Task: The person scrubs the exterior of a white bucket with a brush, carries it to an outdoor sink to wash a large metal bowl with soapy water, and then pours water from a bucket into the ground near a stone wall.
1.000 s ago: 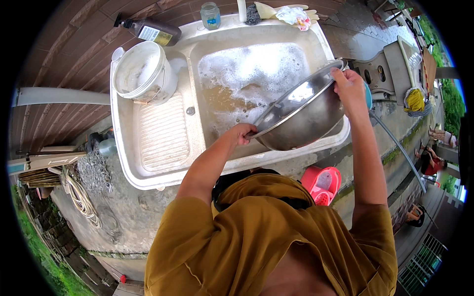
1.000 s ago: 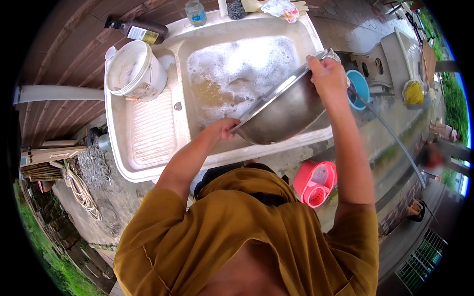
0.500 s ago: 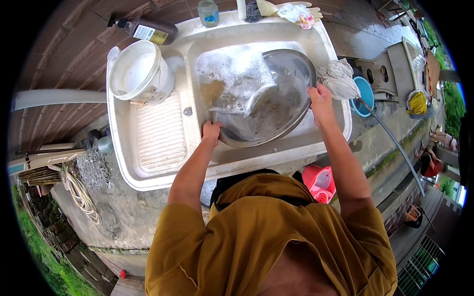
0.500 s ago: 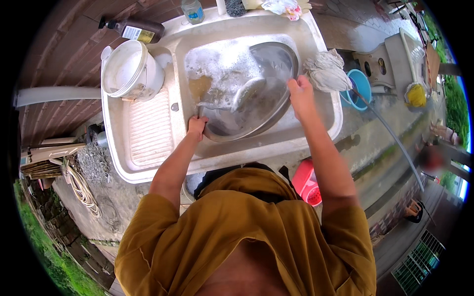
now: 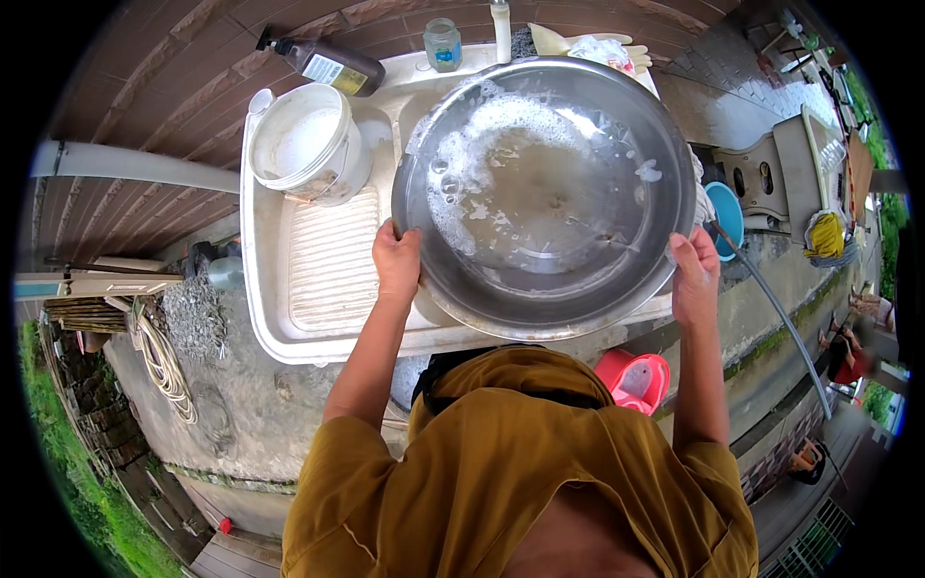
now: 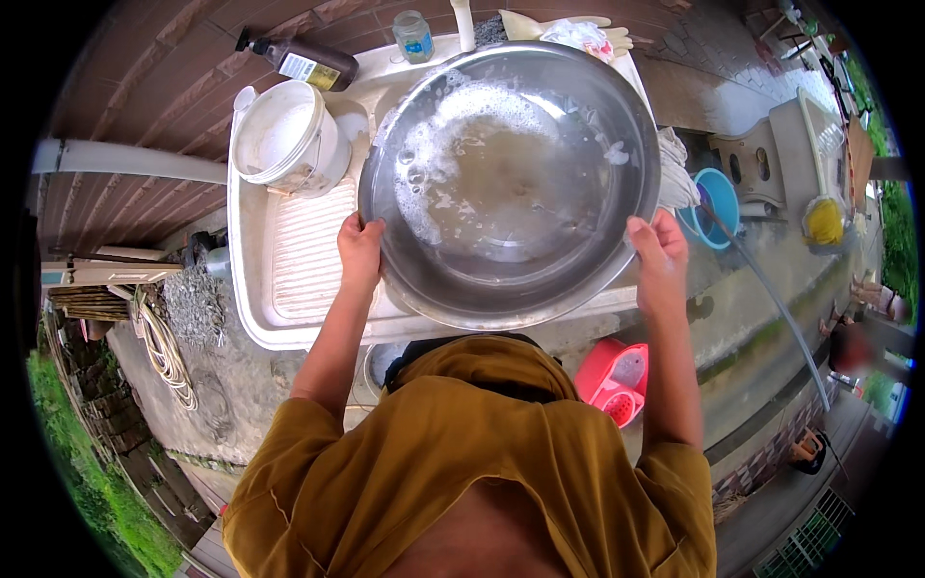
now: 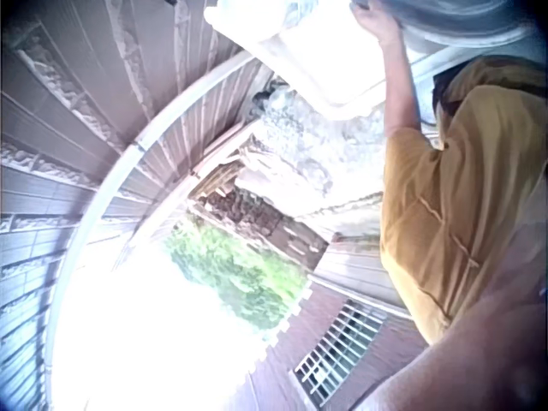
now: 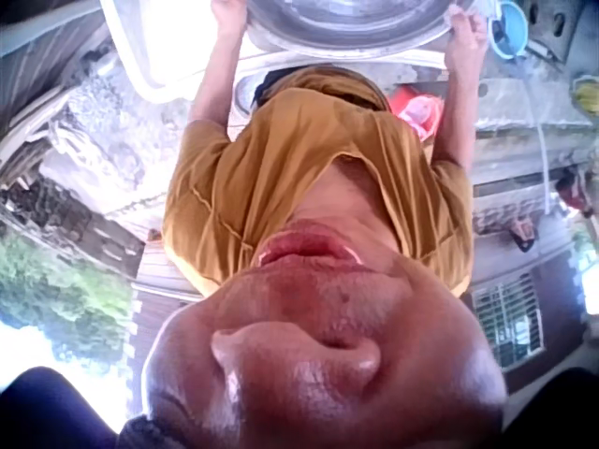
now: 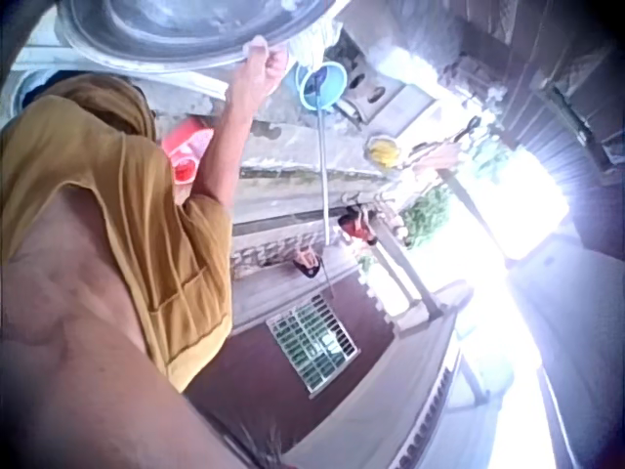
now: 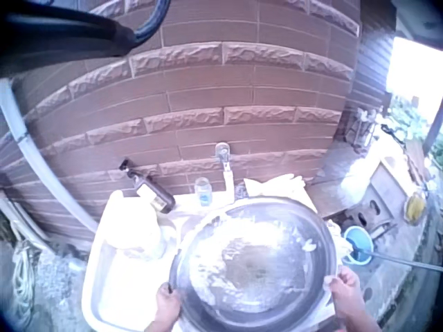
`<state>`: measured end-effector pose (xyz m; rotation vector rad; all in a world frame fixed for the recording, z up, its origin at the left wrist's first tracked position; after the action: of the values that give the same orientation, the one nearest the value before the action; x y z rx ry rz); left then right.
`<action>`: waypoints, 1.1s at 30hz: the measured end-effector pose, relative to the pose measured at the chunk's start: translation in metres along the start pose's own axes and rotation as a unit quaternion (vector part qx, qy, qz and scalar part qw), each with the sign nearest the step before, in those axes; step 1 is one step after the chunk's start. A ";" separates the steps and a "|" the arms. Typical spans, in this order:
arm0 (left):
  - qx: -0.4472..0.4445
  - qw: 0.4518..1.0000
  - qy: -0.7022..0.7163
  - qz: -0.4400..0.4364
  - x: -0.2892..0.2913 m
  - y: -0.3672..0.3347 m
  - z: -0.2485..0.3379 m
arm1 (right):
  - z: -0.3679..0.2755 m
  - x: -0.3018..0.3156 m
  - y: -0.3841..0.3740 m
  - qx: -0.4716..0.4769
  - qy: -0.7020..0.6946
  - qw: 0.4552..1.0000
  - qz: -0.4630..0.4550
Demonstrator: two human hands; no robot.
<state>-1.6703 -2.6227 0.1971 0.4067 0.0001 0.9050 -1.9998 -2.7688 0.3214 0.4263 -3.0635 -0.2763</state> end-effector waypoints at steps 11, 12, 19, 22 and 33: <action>0.058 0.982 0.164 -0.066 0.082 0.025 0.094 | -0.109 -0.068 0.012 0.100 -0.069 0.990 -0.066; 0.056 0.985 0.149 -0.064 0.090 0.023 0.100 | -0.117 -0.075 0.010 0.094 -0.066 0.991 -0.068; 0.065 0.987 0.140 -0.055 0.150 -0.001 0.136 | -0.189 -0.178 -0.014 0.202 0.020 0.975 -0.096; 0.078 0.984 0.155 -0.028 0.171 -0.026 0.122 | -0.224 -0.230 -0.005 0.244 0.065 0.958 -0.134; 0.177 0.825 0.535 -0.046 0.198 -0.101 0.063 | -0.262 -0.360 -0.008 0.443 0.329 0.821 -0.146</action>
<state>-1.4593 -2.5488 0.2544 0.1869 1.2350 0.9359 -1.6351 -2.7226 0.5739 0.7950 -2.2240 1.0980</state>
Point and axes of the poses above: each hand's wrist, its own y-axis away from the middle knuckle, its own x-axis out of the back of the hand, z = x × y, the point moved 1 cm from there along -y, towards the middle knuckle, and after that the axes turned 5 degrees about y, right-handed, at the moved point
